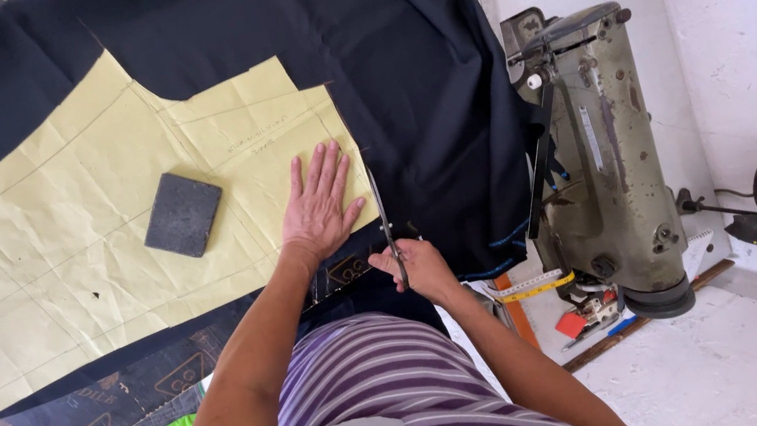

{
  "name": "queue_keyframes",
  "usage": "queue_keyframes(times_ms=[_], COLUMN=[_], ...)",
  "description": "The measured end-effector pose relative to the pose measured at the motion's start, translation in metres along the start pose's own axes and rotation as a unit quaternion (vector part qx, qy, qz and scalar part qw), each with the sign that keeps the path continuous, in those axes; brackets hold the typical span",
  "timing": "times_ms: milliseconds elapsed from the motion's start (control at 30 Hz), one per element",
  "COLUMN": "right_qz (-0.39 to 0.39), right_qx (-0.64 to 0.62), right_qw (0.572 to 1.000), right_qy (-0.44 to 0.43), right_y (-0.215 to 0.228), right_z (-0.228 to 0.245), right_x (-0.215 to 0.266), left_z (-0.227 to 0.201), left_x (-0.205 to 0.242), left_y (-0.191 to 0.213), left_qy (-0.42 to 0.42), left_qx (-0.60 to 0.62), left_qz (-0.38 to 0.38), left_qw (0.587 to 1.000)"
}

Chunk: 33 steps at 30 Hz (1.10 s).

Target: The person places a yellow paper pattern on a dark fabric, secures it with weights, and uses a ruler and chalk to mark the outline. They then use scissors to cut the fabric along the marked lines.

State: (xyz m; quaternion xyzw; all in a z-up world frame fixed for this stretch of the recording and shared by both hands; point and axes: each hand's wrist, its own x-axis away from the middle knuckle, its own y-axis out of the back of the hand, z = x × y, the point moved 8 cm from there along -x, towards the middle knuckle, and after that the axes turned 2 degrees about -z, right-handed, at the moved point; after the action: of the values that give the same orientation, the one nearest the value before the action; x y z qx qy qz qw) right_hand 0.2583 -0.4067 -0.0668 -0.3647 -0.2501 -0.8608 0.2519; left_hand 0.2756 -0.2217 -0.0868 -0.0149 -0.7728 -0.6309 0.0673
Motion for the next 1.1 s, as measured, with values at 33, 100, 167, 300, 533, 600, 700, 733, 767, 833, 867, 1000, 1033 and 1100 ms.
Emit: queue_keyframes(times_ms=[33, 100, 167, 300, 533, 600, 700, 733, 767, 833, 867, 1000, 1033, 1100], right_qz=[0.010, 0.022, 0.028, 0.029, 0.017, 0.015, 0.016, 0.017, 0.018, 0.014, 0.009, 0.011, 0.007, 0.006], right_qx=[0.000, 0.003, -0.008, -0.011, -0.007, -0.004, 0.000, -0.011, -0.022, -0.017, -0.011, -0.002, 0.001, 0.005], right_qw=[1.000, 1.000, 1.000, 0.999, 1.000, 1.000, 1.000, 1.000, 1.000, 1.000, 1.000, 1.000, 1.000, 1.000], right_qy=[0.004, 0.003, 0.012, 0.018, 0.016, 0.015, 0.007, 0.006, 0.005, 0.001, 0.001, -0.001, -0.002, -0.005], right_y=[-0.002, -0.004, -0.005, -0.007, -0.008, -0.007, -0.008, -0.009, -0.010, -0.009, -0.009, -0.008, -0.008, -0.011], right_z=[0.007, 0.017, 0.031, 0.031, 0.003, 0.006, 0.012, 0.013, 0.014, 0.018, 0.022, 0.009, 0.006, 0.000], right_x=[-0.001, -0.001, -0.002, -0.007, -0.027, -0.026, -0.020, -0.021, -0.022, -0.020, -0.021, -0.027, -0.029, -0.032], left_z=[0.000, -0.001, 0.000, 0.000, 0.001, 0.002, 0.000, 0.001, 0.002, 0.001, 0.003, 0.002, 0.002, 0.002], left_x=[-0.001, 0.001, 0.001, 0.001, 0.000, -0.002, 0.000, 0.000, -0.001, -0.001, -0.003, -0.003, -0.004, -0.003], left_y=[0.001, 0.001, 0.001, 0.002, -0.001, -0.001, 0.000, 0.001, 0.001, 0.003, 0.004, 0.002, 0.003, 0.004], left_qy=[-0.002, -0.001, 0.002, 0.000, 0.001, 0.002, 0.000, -0.001, -0.001, -0.001, -0.002, -0.001, -0.001, 0.002], left_qx=[0.002, 0.007, -0.002, 0.016, 0.028, 0.027, 0.034, 0.035, 0.036, 0.037, 0.036, 0.036, 0.033, 0.030], left_qz=[-0.001, 0.002, 0.005, 0.001, 0.005, 0.007, 0.006, 0.005, 0.004, 0.007, 0.006, 0.012, 0.014, 0.018], left_qw=[1.000, 1.000, 1.000, 1.000, 1.000, 1.000, 0.999, 0.999, 0.999, 0.999, 0.999, 0.999, 0.999, 0.999])
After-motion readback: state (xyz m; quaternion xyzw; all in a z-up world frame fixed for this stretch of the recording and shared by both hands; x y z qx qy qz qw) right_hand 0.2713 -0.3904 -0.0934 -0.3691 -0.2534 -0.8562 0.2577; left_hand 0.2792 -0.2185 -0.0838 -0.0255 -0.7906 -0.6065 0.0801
